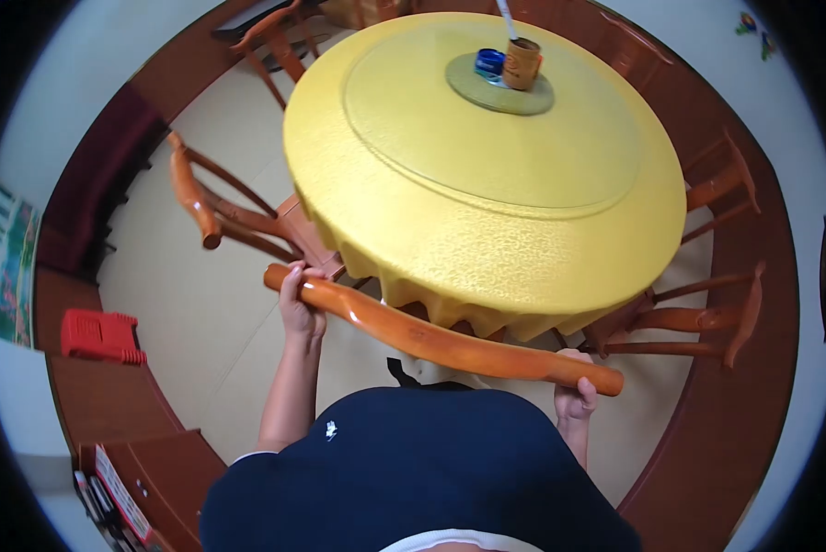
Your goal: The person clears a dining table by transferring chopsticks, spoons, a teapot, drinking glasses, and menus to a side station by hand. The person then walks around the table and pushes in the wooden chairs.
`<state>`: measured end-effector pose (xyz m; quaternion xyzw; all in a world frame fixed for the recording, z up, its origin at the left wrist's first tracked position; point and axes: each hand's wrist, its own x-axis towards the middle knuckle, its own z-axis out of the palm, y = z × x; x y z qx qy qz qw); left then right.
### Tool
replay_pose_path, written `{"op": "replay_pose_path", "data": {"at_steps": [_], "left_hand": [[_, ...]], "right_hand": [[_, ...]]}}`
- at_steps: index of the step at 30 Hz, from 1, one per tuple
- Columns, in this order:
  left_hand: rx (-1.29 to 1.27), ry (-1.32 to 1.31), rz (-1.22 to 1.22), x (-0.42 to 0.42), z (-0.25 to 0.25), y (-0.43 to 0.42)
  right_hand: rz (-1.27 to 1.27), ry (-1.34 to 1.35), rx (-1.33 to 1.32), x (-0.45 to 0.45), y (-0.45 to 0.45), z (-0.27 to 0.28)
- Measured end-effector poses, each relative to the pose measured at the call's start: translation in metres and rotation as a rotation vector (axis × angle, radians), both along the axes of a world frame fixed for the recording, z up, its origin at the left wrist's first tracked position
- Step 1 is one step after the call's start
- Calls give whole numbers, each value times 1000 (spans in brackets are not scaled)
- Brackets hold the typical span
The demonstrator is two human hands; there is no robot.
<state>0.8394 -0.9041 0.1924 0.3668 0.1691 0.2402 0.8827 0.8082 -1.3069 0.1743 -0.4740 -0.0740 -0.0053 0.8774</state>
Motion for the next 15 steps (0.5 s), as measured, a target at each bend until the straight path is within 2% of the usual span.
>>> {"op": "replay_pose_path", "data": {"at_steps": [8, 15], "left_hand": [[23, 8, -27, 41, -10, -13], [12, -26, -12, 42, -13, -15]], "right_hand": [[-41, -36, 19, 29, -10, -11], [-46, -78, 61, 44, -11, -12]]}}
